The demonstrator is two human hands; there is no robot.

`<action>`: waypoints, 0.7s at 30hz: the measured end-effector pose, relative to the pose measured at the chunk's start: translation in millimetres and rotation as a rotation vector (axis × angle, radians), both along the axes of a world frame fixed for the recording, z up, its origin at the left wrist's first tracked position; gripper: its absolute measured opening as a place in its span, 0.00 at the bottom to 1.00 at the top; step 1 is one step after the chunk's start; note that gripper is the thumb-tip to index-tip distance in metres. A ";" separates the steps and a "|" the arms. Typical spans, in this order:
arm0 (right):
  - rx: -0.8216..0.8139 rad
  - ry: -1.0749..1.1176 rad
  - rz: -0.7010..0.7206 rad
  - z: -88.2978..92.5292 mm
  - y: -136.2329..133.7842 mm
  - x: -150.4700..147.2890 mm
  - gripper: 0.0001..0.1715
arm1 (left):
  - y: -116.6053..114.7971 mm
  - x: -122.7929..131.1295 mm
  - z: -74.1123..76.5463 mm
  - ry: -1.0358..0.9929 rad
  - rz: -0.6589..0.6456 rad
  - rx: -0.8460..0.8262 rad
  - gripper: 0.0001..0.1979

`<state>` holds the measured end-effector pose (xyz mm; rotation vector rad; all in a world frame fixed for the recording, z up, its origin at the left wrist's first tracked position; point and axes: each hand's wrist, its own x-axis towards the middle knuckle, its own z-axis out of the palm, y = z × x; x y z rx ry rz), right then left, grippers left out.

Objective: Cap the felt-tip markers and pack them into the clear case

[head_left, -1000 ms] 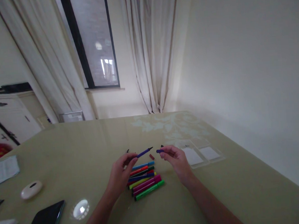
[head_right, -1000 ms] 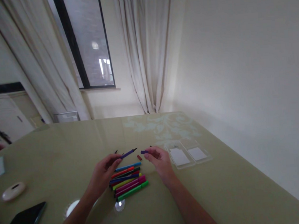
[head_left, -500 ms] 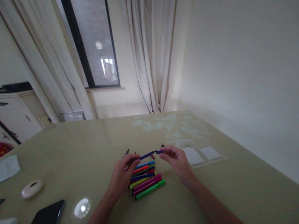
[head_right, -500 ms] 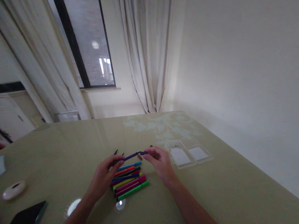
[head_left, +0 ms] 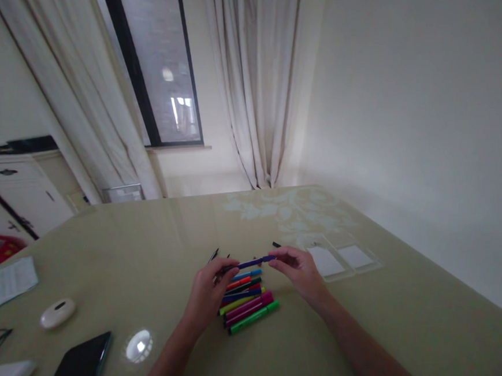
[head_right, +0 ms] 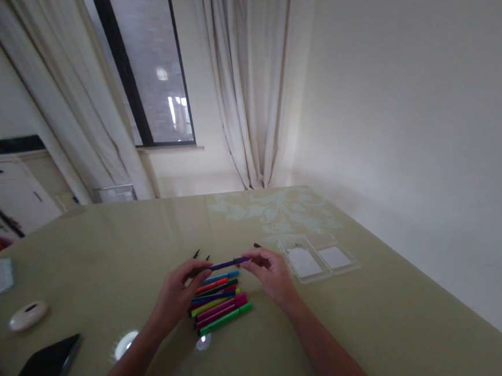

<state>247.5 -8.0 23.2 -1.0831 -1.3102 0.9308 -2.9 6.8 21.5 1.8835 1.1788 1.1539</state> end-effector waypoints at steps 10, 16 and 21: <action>-0.038 -0.006 0.038 5.5 -4.1 -0.4 0.14 | -4.6 4.8 6.0 -0.111 -0.008 -0.171 0.17; -0.049 -0.058 0.037 4.4 -4.9 -2.1 0.10 | -2.9 4.8 -1.5 -0.108 0.025 -0.179 0.15; -0.091 -0.063 0.094 0.7 -3.3 -3.0 0.12 | 1.9 -1.0 4.9 -0.029 0.025 -0.130 0.17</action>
